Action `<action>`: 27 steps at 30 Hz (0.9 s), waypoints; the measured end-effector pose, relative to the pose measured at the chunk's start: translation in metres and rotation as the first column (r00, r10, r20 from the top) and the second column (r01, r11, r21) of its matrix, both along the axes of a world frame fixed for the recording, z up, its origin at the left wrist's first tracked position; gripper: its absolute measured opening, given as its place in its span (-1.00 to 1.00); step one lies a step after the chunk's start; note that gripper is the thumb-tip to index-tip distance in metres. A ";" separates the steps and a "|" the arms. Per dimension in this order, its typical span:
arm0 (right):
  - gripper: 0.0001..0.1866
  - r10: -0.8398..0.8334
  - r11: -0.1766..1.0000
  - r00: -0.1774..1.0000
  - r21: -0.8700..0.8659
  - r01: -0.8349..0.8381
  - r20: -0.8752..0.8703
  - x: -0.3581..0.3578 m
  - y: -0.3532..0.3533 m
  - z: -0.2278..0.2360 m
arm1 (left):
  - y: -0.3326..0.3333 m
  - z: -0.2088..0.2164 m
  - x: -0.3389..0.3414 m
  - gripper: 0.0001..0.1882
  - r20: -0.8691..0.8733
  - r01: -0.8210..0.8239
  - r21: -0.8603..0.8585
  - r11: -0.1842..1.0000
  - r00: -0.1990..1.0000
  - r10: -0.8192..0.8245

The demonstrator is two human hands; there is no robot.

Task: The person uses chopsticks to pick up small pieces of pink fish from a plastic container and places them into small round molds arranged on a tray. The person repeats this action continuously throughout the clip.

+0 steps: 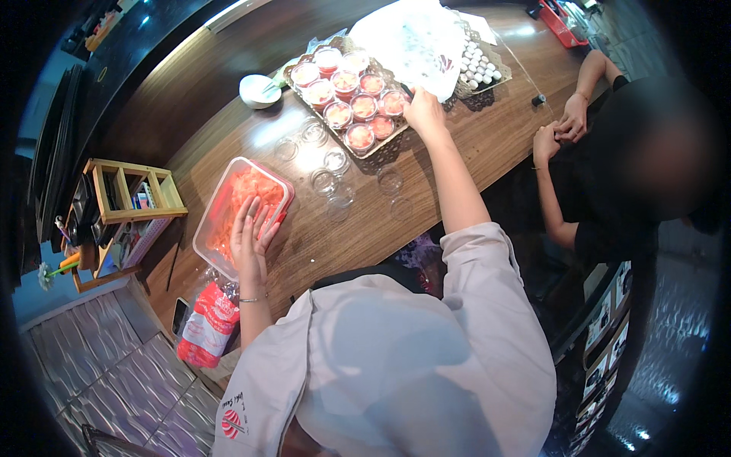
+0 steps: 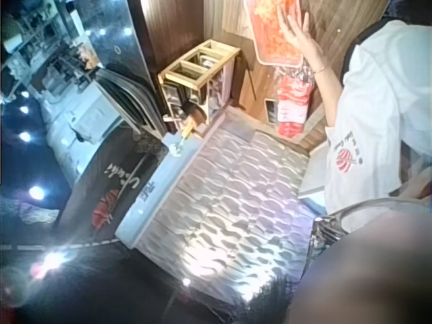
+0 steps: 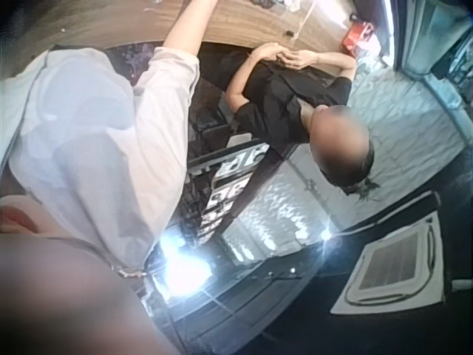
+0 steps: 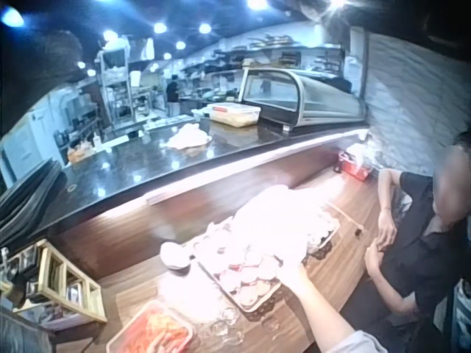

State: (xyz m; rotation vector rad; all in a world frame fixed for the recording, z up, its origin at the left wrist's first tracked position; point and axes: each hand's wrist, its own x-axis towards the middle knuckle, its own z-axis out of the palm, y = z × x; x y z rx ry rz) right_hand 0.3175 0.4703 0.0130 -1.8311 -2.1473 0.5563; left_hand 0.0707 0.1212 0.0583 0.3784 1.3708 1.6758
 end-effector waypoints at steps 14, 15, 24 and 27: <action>-0.66 0.116 0.993 0.993 0.015 -0.116 0.030 -0.019 -0.019 0.040 | 0.057 0.000 0.016 -0.53 -0.830 0.342 -0.295 0.892 0.371 -0.416; -0.67 0.127 0.992 0.991 0.028 -0.126 -0.051 -0.019 -0.027 0.048 | 0.071 -0.008 0.021 -0.49 -0.909 0.310 -0.324 0.894 0.160 -0.386; -0.61 0.087 0.994 0.722 0.014 -0.106 -0.687 0.016 -0.108 0.105 | 0.128 -0.077 0.031 -0.35 -0.689 0.121 -0.724 0.679 -0.098 -0.718; -0.56 0.077 0.997 0.586 0.065 -0.041 -0.807 0.026 -0.122 0.117 | 0.120 -0.070 0.019 -0.34 -0.837 0.246 -0.535 0.808 -0.028 -0.546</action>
